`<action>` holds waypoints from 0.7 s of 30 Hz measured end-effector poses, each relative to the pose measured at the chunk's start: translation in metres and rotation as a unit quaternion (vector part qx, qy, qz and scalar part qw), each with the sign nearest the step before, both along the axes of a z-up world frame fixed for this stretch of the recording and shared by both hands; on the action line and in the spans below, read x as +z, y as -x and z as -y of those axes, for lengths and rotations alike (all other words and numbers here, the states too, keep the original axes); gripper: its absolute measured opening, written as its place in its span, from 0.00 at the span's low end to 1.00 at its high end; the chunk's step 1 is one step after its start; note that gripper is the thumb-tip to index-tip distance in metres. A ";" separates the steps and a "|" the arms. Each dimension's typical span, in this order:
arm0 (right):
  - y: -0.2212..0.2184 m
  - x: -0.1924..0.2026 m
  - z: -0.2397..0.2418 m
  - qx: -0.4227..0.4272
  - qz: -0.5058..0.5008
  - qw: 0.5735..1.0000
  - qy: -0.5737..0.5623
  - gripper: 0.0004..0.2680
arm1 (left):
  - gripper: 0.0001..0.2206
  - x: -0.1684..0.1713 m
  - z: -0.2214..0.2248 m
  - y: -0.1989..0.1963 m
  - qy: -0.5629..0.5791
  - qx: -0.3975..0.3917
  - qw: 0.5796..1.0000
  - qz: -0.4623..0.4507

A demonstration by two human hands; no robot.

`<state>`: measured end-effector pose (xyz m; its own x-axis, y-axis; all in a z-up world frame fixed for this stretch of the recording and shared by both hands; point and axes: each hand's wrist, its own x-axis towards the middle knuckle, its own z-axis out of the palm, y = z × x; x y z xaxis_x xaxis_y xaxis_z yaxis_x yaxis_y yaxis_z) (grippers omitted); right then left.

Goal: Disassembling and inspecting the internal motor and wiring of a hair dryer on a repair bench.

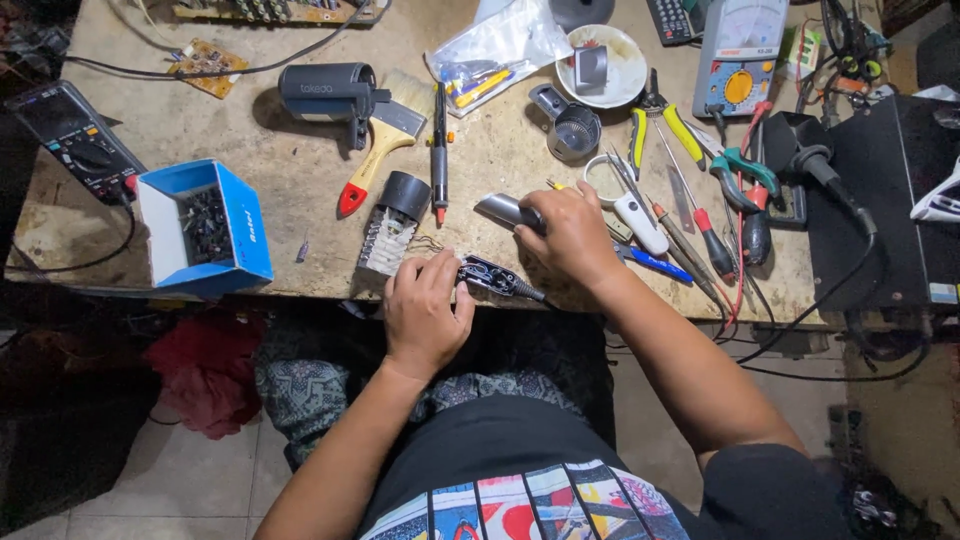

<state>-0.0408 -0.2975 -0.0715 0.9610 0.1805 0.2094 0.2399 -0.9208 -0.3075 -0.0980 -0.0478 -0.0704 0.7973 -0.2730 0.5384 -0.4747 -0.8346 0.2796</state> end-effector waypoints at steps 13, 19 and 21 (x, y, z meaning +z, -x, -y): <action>0.082 0.023 -0.053 0.048 0.128 0.984 -0.117 0.11 | 0.28 0.007 0.001 0.008 0.070 0.005 0.996 -0.049; 0.078 0.024 -0.052 0.080 0.179 0.979 -0.061 0.12 | 0.41 0.014 0.001 0.011 0.072 -0.013 0.994 -0.082; 0.076 0.025 -0.052 0.089 0.192 0.977 -0.042 0.12 | 0.41 0.014 0.000 0.009 0.071 -0.014 0.994 -0.088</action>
<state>-0.1169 -0.2457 -0.0469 0.7642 0.3038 0.5690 0.5062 -0.8292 -0.2370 -0.1073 -0.0477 -0.0569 0.8751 -0.2284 0.4267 -0.4314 -0.7677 0.4738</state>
